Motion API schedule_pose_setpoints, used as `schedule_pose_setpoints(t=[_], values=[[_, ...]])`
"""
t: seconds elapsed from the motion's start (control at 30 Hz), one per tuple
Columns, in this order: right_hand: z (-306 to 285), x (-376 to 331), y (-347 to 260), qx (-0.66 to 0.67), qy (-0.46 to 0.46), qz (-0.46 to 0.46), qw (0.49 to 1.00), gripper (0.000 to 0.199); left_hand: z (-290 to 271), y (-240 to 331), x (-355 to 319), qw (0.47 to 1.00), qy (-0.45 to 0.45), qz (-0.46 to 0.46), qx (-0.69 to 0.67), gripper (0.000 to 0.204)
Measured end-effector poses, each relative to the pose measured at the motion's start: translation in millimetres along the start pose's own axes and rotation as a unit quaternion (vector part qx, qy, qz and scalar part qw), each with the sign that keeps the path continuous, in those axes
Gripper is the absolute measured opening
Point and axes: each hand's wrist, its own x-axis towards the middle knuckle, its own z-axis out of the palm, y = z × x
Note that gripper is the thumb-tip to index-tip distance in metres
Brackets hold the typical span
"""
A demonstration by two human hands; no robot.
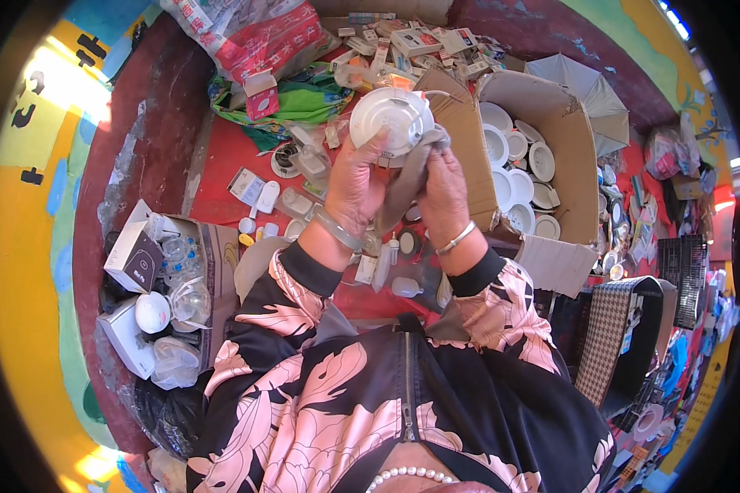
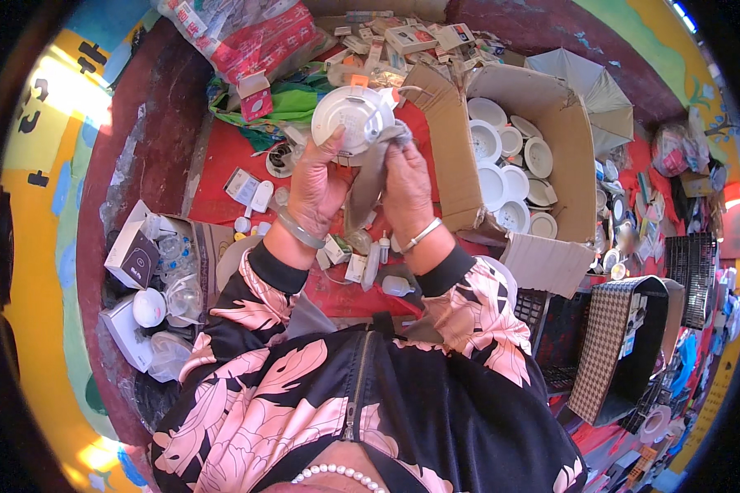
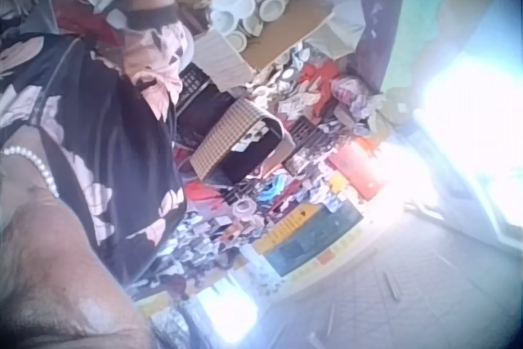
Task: The person wipes down white ceramic objects with a cloth, peels off a small sticker, and places the cleaned items into a large cardboard box.
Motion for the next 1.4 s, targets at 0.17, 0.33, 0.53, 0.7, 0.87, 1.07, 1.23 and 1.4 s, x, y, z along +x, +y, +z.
schedule_pose_setpoints(t=[0.17, 0.33, 0.53, 0.7, 0.87, 1.07, 1.23, 1.4], values=[[-18, 20, -21, 0.022, 0.057, -0.006, 0.998, 0.029, -11, -1, 7, 0.999, 0.011, 0.039, 0.023, 0.04], [-14, 20, -46, -0.003, 0.011, -0.136, 0.991, 0.034, -7, 4, 5, 0.999, 0.007, -0.003, 0.042, 0.042], [-5, 16, -28, -0.578, -0.102, -0.341, 0.734, 0.059, -8, -16, 2, 0.997, -0.018, -0.057, 0.046, 0.047], [-2, 17, -38, -0.572, -0.101, -0.334, 0.742, 0.05, -11, -8, -4, 0.991, -0.018, -0.105, 0.08, 0.044], [-9, 22, -18, -0.535, -0.002, -0.401, 0.744, 0.033, -9, -16, -3, 0.992, -0.031, -0.075, 0.093, 0.043], [-19, 33, -20, -0.421, 0.081, -0.282, 0.858, 0.022, -20, -22, 2, 0.992, -0.024, -0.047, 0.118, 0.042], [-33, 38, -72, 0.109, 0.076, -0.12, 0.984, 0.036, -19, -7, 7, 0.997, 0.012, -0.04, 0.06, 0.044], [-62, 54, -80, 0.082, 0.031, -0.074, 0.993, 0.032, -13, 0, 5, 0.993, 0.021, -0.015, 0.118, 0.041]])
